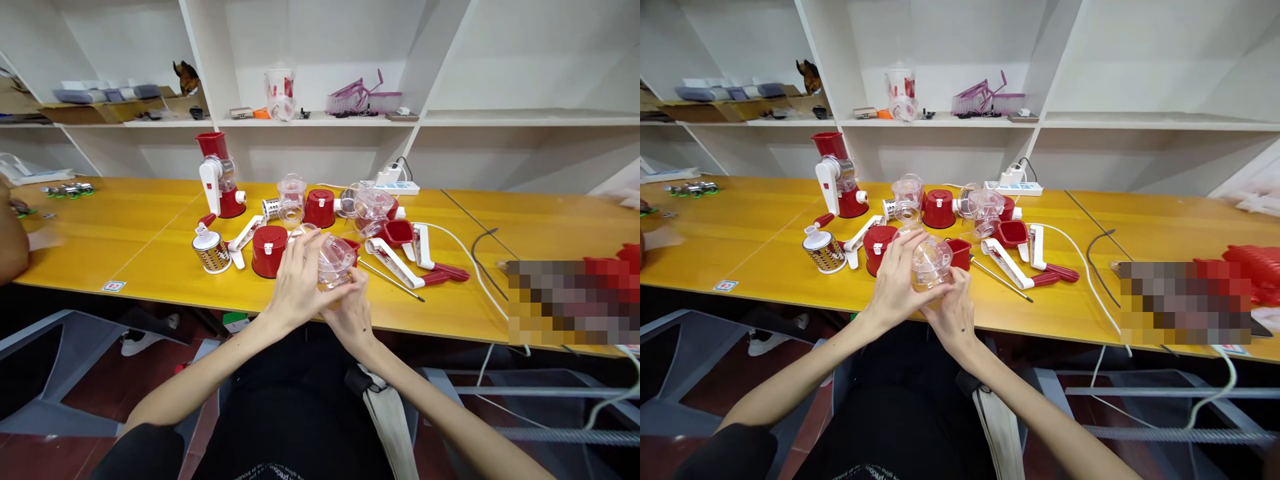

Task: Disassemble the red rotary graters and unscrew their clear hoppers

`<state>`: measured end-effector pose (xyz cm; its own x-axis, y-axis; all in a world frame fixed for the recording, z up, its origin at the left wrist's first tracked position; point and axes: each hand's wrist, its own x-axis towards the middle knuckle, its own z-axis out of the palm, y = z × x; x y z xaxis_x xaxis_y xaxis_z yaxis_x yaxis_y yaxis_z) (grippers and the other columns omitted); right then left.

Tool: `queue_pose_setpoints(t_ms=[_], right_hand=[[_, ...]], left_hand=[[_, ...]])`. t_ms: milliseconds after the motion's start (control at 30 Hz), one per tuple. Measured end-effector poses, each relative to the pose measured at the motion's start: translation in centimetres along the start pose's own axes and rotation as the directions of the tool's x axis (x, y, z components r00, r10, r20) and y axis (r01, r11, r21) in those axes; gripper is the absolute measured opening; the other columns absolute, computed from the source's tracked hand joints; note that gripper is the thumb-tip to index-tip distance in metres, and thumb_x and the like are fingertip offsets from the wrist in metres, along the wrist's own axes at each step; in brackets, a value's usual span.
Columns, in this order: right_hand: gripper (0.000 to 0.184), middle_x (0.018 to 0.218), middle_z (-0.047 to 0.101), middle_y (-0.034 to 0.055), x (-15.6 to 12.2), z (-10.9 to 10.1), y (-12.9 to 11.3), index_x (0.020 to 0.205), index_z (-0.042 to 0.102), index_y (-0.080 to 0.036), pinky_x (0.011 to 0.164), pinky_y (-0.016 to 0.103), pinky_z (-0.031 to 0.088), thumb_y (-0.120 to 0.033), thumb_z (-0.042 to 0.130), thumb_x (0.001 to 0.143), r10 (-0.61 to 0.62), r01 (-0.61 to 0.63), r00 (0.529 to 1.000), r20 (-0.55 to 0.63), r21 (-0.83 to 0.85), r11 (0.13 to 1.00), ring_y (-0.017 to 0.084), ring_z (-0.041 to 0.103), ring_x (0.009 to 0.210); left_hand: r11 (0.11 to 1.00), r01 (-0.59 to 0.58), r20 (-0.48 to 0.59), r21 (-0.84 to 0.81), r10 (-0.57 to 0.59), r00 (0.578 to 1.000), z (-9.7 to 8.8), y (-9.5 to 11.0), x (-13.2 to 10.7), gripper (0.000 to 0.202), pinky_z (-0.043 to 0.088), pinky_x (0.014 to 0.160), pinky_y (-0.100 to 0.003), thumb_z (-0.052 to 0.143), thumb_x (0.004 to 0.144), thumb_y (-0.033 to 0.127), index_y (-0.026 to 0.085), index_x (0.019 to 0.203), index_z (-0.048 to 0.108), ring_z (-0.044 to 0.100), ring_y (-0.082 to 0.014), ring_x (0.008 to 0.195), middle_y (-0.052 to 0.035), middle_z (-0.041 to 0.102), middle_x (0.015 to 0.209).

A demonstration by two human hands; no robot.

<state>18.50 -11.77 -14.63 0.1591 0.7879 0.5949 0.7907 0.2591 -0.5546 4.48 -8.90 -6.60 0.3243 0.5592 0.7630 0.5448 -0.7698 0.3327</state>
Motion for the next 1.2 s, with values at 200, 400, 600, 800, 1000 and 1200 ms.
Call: queue_pose_setpoints(t_ms=[200, 400, 600, 800, 1000, 1200], right_hand=[[0.049, 0.123, 0.058, 0.0095, 3.4, -4.6, 4.2, 0.124, 0.057, -0.012, 0.109, 0.034, 0.052, -0.05, 0.049, 0.094, 0.015, 0.022, 0.981, 0.191, -0.19, 0.982, 0.01, 0.055, 0.119], [0.051, 0.123, 0.059, 0.0096, 8.2, -3.7, 7.3, 0.126, 0.056, -0.009, 0.108, 0.035, 0.053, -0.048, 0.053, 0.093, 0.165, -0.015, 0.93, 0.329, -0.414, 0.91, 0.011, 0.057, 0.12], [0.051, 0.123, 0.059, 0.01, 9.0, -2.7, 6.6, 0.126, 0.056, -0.009, 0.106, 0.033, 0.054, -0.048, 0.053, 0.093, 0.229, -0.01, 0.877, 0.423, -0.459, 0.888, 0.011, 0.057, 0.118], [0.051, 0.116, 0.061, 0.0084, 8.1, -4.7, 6.9, 0.125, 0.055, -0.009, 0.101, 0.03, 0.056, -0.049, 0.052, 0.094, 0.314, -0.147, 0.842, 0.438, -0.373, 0.916, 0.008, 0.059, 0.111], [0.048, 0.099, 0.061, 0.0047, 5.8, -8.6, 7.6, 0.119, 0.056, -0.008, 0.083, 0.019, 0.056, -0.048, 0.052, 0.094, 0.369, -0.342, 0.857, 0.36, -0.14, 0.929, 0.003, 0.058, 0.09], [0.048, 0.062, 0.039, -0.0054, 3.6, -14.6, 5.1, 0.091, 0.054, -0.007, 0.052, 0.007, 0.032, -0.054, 0.048, 0.095, 0.352, -0.402, 0.908, 0.227, 0.241, 0.883, -0.005, 0.031, 0.056]], left_hand=[[0.983, 0.005, 0.077, -0.185, 0.009, 0.997, -0.4, -3.8, 1.7, 0.069, 0.044, 0.116, -0.05, 0.075, 0.086, 0.043, 0.023, 0.141, 0.04, 0.053, -0.0285, 0.135, -0.0135, 0.054, 0.142], [0.919, 0.064, 0.137, -0.388, -0.011, 0.99, 0.1, -5.7, 2.6, 0.079, 0.04, 0.12, -0.05, 0.078, 0.081, 0.052, 0.024, 0.144, 0.037, 0.049, -0.0286, 0.141, -0.0152, 0.05, 0.148], [0.86, 0.112, 0.23, -0.497, 0.006, 0.973, 0.1, -6.6, 3.3, 0.08, 0.037, 0.122, -0.052, 0.08, 0.078, 0.052, 0.026, 0.143, 0.041, 0.049, -0.0299, 0.142, -0.0144, 0.05, 0.15], [0.857, 0.103, 0.19, -0.505, -0.006, 0.982, 0.6, -6.6, 3.0, 0.082, 0.037, 0.121, -0.051, 0.079, 0.078, 0.056, 0.026, 0.143, 0.04, 0.049, -0.0297, 0.141, -0.0141, 0.049, 0.15], [0.876, 0.1, 0.164, -0.472, -0.024, 0.986, 1.0, -6.1, 2.7, 0.081, 0.04, 0.119, -0.051, 0.077, 0.079, 0.058, 0.025, 0.143, 0.039, 0.05, -0.0297, 0.14, -0.0142, 0.049, 0.148], [0.919, 0.07, 0.084, -0.388, -0.04, 0.996, 2.0, -5.5, 2.4, 0.08, 0.041, 0.115, -0.053, 0.077, 0.079, 0.055, 0.025, 0.142, 0.038, 0.052, -0.0309, 0.136, -0.0141, 0.051, 0.144]])
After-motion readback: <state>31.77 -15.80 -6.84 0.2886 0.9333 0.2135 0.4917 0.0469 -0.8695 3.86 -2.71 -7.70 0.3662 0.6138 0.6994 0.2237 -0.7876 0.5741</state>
